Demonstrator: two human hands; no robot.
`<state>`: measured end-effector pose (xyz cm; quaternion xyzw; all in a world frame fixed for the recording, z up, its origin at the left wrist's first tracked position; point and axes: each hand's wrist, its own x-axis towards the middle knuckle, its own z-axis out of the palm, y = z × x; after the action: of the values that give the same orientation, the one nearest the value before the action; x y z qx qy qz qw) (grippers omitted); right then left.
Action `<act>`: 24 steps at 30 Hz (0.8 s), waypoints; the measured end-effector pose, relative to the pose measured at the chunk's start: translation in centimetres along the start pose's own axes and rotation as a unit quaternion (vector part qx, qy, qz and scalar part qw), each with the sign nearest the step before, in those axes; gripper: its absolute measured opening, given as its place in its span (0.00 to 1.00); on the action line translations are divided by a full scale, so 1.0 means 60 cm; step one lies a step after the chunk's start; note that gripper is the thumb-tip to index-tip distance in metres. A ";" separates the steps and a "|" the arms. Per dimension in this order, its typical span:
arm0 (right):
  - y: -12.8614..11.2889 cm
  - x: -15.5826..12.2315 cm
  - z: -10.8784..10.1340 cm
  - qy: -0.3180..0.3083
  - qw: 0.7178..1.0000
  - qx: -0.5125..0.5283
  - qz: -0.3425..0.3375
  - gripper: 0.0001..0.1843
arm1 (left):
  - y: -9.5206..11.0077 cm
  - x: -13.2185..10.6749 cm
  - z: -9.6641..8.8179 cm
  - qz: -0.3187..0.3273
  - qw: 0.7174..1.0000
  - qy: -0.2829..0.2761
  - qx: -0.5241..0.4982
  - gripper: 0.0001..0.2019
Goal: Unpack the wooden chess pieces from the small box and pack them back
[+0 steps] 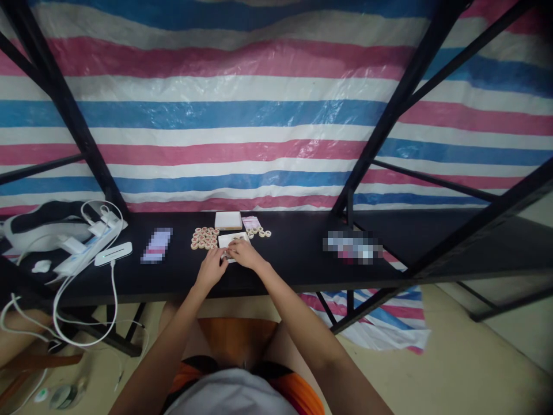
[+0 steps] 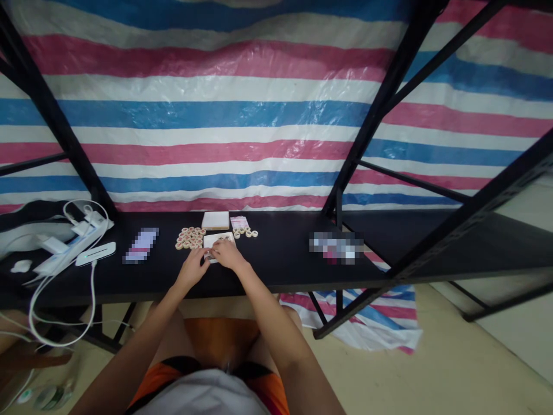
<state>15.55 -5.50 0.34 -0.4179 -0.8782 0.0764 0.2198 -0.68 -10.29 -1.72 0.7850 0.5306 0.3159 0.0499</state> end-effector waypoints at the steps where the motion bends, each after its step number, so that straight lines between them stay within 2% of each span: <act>1: 0.006 -0.003 -0.005 0.033 0.999 -0.005 0.025 0.15 | 0.000 0.000 0.000 0.002 1.000 0.000 0.002 0.13; 4: 0.034 -0.021 -0.018 0.126 0.977 -0.060 0.163 0.19 | 0.002 -0.002 -0.001 0.014 1.000 -0.003 0.004 0.11; 5: 0.045 -0.030 -0.020 0.135 0.966 -0.083 0.204 0.21 | 0.003 -0.002 -0.001 0.019 1.000 -0.003 0.005 0.10; 7: 0.065 -0.047 -0.020 0.115 0.958 -0.116 0.236 0.25 | 0.006 -0.003 -0.003 0.025 1.000 -0.002 0.009 0.11; 11: 0.087 -0.071 -0.009 0.062 0.965 -0.128 0.221 0.28 | 0.009 -0.003 -0.006 0.020 1.000 -0.015 0.011 0.10; 14: 0.088 -0.072 -0.004 0.063 0.968 -0.121 0.211 0.29 | 0.008 -0.001 -0.007 0.019 0.999 -0.029 -0.001 0.09; 20: 0.085 -0.067 -0.006 0.020 0.976 -0.111 0.187 0.25 | 0.005 0.000 -0.008 0.024 0.999 -0.028 -0.026 0.09; 24: 0.085 -0.068 -0.007 0.033 0.973 -0.121 0.192 0.26 | 0.006 0.000 -0.008 0.027 0.999 -0.026 -0.034 0.09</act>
<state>21.55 -5.41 -2.22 -0.6049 -0.7762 -0.0038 0.1778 -0.65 -10.57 -1.20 0.8047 0.4969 0.3146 0.0813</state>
